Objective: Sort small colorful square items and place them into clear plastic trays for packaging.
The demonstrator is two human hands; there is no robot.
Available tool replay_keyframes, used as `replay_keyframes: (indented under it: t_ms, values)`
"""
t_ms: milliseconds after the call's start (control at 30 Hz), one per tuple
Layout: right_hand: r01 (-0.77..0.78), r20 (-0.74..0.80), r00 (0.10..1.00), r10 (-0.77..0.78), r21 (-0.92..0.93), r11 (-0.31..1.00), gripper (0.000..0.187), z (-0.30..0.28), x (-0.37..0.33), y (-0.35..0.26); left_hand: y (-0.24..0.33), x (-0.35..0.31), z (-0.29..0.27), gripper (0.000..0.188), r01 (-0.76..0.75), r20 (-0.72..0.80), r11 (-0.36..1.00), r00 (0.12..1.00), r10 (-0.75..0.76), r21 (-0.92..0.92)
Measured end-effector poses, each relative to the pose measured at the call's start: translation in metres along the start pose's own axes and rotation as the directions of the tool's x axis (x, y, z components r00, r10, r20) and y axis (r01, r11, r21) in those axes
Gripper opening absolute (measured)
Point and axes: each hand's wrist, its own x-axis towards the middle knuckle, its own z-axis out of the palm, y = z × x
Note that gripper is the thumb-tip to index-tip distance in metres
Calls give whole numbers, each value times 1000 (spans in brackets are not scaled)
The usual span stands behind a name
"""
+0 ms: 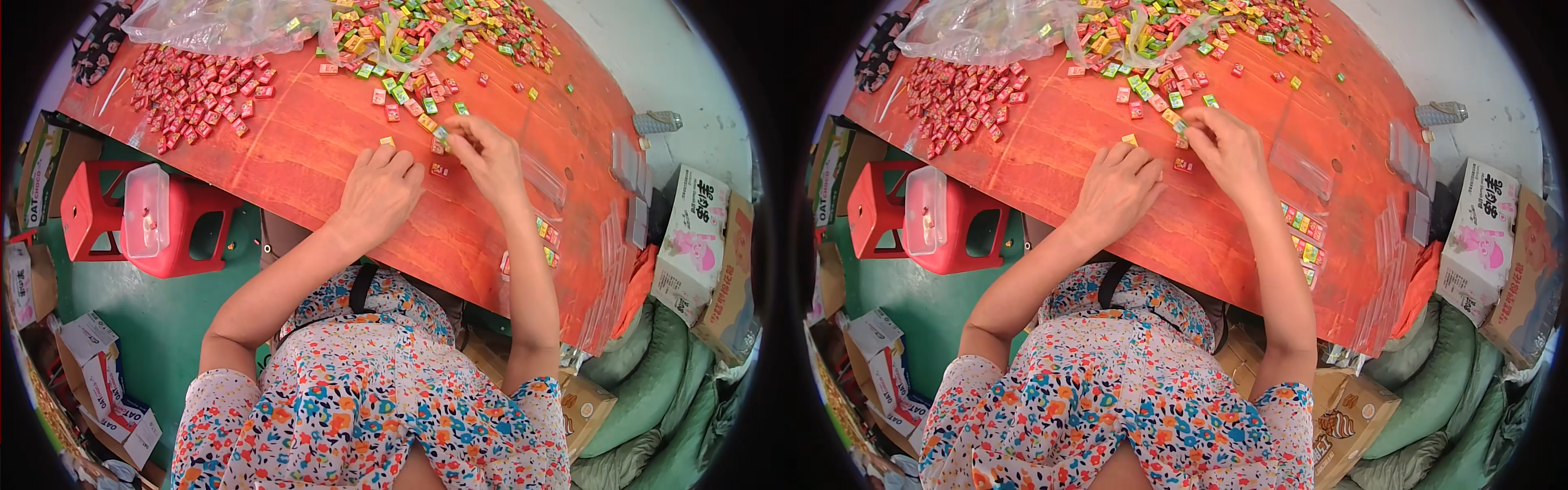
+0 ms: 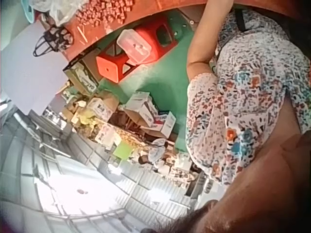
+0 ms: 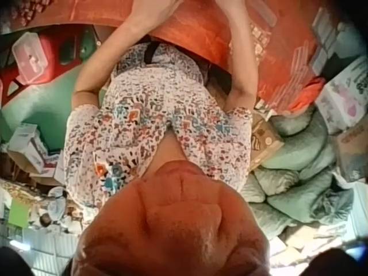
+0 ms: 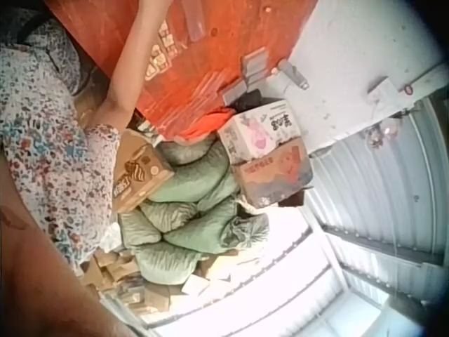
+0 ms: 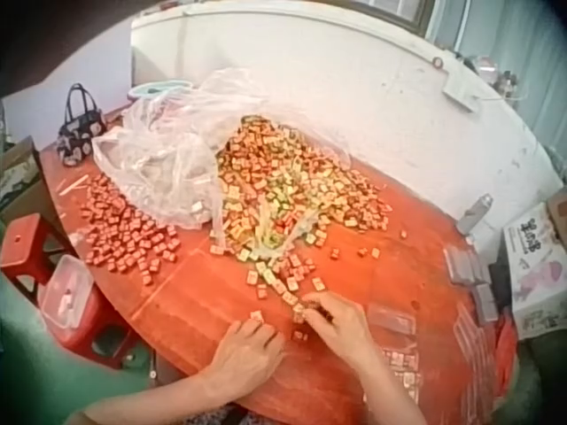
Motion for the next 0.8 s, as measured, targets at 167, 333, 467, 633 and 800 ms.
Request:
replay_keyframes:
  t_ms: [167,333,467,633,800]
  values:
    - [-28,-36,999,29,29,999,19,14,-46,-17,-2,-6,-6,23,17,-40,998,999,-19,-59]
    - [12,-79,997,-22,-123,992,16,39,-59,-11,-6,-10,-16,27,38,-30,995,999,-41,-87]
    - [153,-18,986,-165,-286,946,20,13,-52,-4,-21,-8,-26,34,55,-104,988,992,-71,-146]
    - [421,224,907,-358,-437,794,25,-6,-38,14,-43,18,-20,30,77,-32,990,996,-82,-117]
    - [346,176,938,-299,-394,852,28,-1,-43,15,-54,31,-18,25,79,84,995,994,-74,-65]
